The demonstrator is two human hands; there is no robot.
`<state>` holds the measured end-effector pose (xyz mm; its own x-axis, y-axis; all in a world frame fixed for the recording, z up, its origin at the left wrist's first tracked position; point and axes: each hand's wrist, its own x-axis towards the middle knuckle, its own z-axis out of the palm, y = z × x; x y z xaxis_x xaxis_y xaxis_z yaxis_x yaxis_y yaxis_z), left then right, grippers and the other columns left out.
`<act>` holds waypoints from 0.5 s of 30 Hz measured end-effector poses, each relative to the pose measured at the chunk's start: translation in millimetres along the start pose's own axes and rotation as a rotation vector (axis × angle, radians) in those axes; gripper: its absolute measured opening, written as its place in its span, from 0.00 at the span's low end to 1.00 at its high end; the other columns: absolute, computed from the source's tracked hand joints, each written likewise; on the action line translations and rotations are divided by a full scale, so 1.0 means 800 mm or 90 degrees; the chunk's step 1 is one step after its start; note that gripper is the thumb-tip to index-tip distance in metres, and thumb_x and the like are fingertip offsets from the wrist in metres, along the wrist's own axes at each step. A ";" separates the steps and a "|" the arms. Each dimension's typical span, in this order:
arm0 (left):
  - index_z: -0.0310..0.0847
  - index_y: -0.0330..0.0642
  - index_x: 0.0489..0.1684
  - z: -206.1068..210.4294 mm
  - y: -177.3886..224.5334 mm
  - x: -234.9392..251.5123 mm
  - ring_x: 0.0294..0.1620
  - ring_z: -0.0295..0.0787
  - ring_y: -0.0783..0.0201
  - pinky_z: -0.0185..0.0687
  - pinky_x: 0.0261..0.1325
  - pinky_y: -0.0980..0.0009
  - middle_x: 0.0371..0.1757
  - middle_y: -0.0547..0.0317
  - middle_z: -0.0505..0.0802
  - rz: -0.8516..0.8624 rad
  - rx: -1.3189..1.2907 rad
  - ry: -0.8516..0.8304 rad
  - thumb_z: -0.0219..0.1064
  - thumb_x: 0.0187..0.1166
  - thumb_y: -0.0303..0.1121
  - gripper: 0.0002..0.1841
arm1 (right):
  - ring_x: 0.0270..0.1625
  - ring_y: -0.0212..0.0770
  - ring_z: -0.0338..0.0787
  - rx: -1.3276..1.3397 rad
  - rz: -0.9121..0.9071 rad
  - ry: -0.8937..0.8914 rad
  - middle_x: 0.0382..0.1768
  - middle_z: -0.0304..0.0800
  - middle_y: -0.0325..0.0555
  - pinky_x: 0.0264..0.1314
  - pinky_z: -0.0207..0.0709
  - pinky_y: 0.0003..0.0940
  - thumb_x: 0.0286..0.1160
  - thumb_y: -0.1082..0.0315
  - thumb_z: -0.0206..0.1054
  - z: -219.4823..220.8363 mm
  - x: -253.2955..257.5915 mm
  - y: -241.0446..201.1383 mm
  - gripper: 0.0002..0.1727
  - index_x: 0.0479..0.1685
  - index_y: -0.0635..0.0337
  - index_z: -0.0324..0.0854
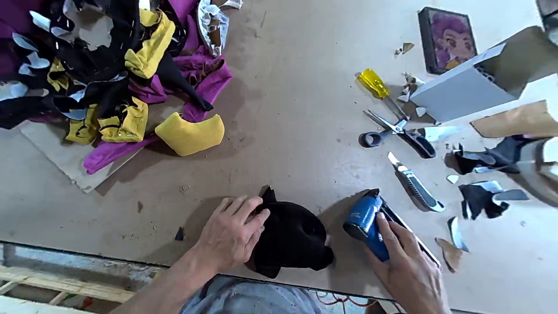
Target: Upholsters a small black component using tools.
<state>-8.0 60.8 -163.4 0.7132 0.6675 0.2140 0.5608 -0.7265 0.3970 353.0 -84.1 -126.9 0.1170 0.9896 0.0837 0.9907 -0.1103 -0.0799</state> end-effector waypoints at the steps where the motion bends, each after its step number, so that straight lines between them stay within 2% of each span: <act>1: 0.88 0.62 0.69 0.006 0.003 -0.001 0.74 0.83 0.54 0.81 0.70 0.51 0.72 0.57 0.88 0.003 0.013 -0.008 0.50 0.89 0.47 0.21 | 0.51 0.68 0.92 0.002 0.013 0.005 0.65 0.84 0.69 0.38 0.85 0.63 0.66 0.58 0.69 0.003 0.000 0.000 0.37 0.79 0.64 0.76; 7: 0.86 0.69 0.70 0.018 0.006 -0.008 0.76 0.80 0.53 0.74 0.72 0.46 0.75 0.57 0.86 -0.044 0.065 -0.001 0.46 0.90 0.50 0.22 | 0.51 0.66 0.92 0.027 0.049 0.027 0.64 0.85 0.66 0.38 0.85 0.62 0.61 0.55 0.71 0.009 0.007 -0.005 0.39 0.78 0.62 0.78; 10: 0.87 0.72 0.69 0.016 0.011 -0.005 0.75 0.81 0.53 0.73 0.72 0.45 0.74 0.59 0.87 -0.068 0.058 -0.010 0.45 0.90 0.51 0.23 | 0.52 0.65 0.92 0.046 0.073 0.005 0.65 0.85 0.66 0.40 0.86 0.62 0.62 0.53 0.71 0.008 0.012 -0.006 0.41 0.80 0.62 0.76; 13: 0.93 0.66 0.57 0.008 0.011 0.012 0.73 0.81 0.59 0.74 0.74 0.49 0.71 0.64 0.88 -0.125 -0.036 0.003 0.51 0.88 0.51 0.20 | 0.58 0.65 0.91 0.069 0.120 -0.049 0.69 0.83 0.65 0.47 0.86 0.65 0.63 0.52 0.74 0.004 0.013 -0.010 0.43 0.84 0.58 0.72; 14: 0.93 0.61 0.56 0.008 0.010 0.018 0.73 0.81 0.60 0.74 0.74 0.51 0.70 0.64 0.88 -0.137 -0.047 0.023 0.52 0.87 0.49 0.19 | 0.59 0.66 0.90 0.070 0.132 -0.058 0.69 0.82 0.65 0.49 0.85 0.66 0.62 0.54 0.75 0.003 0.014 -0.014 0.44 0.85 0.58 0.72; 15: 0.90 0.57 0.62 0.007 0.009 0.024 0.73 0.81 0.60 0.74 0.75 0.51 0.71 0.63 0.87 -0.150 -0.045 0.026 0.53 0.87 0.49 0.20 | 0.62 0.68 0.88 0.063 0.144 -0.060 0.70 0.82 0.66 0.52 0.84 0.68 0.61 0.56 0.76 0.001 0.014 -0.018 0.44 0.85 0.57 0.72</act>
<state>12.4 67.3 -161.5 0.5482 0.8239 0.1441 0.6777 -0.5385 0.5007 340.0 -71.1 -125.4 0.3236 0.9454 -0.0398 0.9276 -0.3253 -0.1838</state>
